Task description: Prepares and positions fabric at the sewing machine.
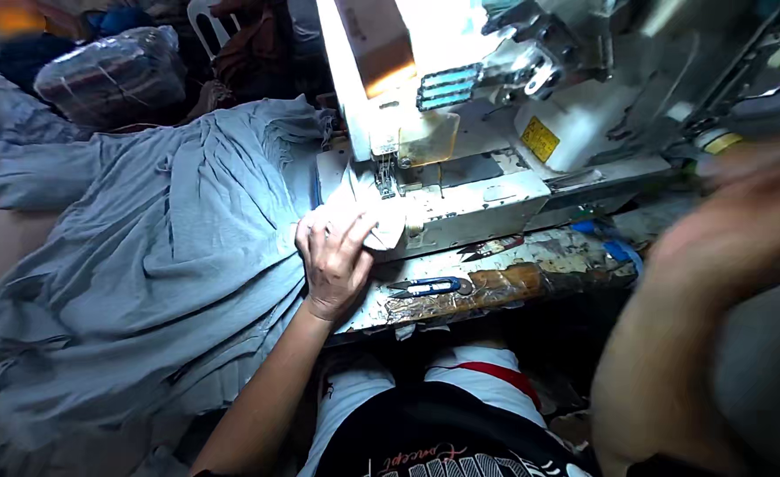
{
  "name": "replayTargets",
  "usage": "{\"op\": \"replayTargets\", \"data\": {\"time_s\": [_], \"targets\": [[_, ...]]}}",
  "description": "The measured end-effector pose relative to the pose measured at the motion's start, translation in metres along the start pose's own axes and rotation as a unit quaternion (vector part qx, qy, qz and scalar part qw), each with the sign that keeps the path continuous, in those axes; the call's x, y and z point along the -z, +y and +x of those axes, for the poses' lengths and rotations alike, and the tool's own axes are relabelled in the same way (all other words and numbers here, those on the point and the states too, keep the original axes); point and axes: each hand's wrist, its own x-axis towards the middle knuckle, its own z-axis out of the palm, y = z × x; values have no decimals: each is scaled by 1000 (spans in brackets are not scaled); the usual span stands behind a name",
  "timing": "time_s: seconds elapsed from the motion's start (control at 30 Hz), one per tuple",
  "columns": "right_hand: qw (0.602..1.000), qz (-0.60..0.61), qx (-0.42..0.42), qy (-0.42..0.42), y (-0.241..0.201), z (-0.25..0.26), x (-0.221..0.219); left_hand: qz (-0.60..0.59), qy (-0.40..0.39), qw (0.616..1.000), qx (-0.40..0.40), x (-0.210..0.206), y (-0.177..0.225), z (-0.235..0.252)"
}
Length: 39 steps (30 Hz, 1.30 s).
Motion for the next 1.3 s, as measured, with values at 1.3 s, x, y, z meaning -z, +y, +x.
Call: {"op": "replayTargets", "data": {"time_s": [1.3], "targets": [[809, -313, 68, -493, 3, -100, -74, 283, -13, 807, 518, 279, -120, -99]]}}
